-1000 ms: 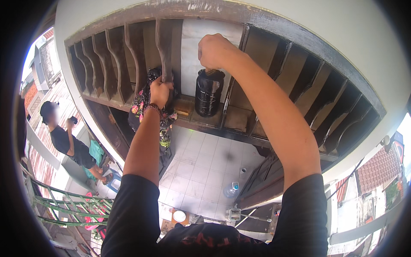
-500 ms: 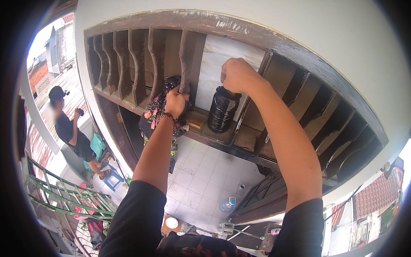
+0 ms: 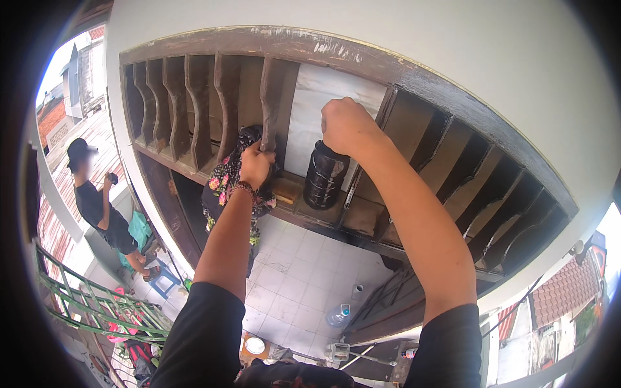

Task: The person paints a wooden slatted structure with black paint using a brush. They repeatedly dip the brush into a paint can and apply paint to the slats and frame.

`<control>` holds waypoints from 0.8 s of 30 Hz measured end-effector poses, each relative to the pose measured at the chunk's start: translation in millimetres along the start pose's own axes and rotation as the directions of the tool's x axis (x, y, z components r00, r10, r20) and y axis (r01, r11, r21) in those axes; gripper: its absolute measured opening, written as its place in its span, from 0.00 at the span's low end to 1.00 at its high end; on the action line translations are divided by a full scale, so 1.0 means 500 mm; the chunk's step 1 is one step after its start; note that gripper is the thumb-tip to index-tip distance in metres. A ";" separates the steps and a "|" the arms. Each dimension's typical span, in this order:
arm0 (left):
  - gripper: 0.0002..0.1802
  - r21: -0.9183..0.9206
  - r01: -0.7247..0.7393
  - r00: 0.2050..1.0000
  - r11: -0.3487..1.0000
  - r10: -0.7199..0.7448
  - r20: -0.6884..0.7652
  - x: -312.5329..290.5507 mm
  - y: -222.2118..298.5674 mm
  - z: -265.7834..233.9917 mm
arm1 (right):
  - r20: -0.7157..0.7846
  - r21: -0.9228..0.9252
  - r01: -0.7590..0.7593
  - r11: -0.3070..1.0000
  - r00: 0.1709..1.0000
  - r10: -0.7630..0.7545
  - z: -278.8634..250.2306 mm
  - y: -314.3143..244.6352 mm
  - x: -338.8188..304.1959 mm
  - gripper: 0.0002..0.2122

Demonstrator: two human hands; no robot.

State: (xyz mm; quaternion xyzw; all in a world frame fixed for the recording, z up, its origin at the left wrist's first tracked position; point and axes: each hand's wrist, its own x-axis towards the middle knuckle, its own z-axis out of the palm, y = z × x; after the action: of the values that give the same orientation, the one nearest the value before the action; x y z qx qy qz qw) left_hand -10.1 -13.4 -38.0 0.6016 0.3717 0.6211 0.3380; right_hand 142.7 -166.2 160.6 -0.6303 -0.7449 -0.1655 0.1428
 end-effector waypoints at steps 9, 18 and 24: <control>0.19 0.026 0.023 1.000 0.999 -0.023 0.002 0.007 -0.004 -0.006 | 0.022 0.107 -0.011 0.994 1.000 0.009 -0.037 -0.019 -0.016 0.07; 0.21 0.016 0.041 0.999 0.999 -0.042 0.031 0.004 0.002 -0.001 | -0.041 -0.009 0.026 1.000 0.999 -0.026 -0.008 0.008 -0.010 0.04; 0.21 0.017 0.057 0.998 0.998 -0.058 0.024 0.007 0.002 -0.003 | -0.038 0.067 -0.034 0.997 0.999 0.036 -0.055 -0.017 -0.038 0.05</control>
State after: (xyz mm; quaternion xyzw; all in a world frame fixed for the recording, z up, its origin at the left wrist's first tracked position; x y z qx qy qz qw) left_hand -11.7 -10.8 -35.3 0.6009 0.3898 0.6006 0.3553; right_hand 137.3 -196.3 177.0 -0.6348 -0.7360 -0.1503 0.1812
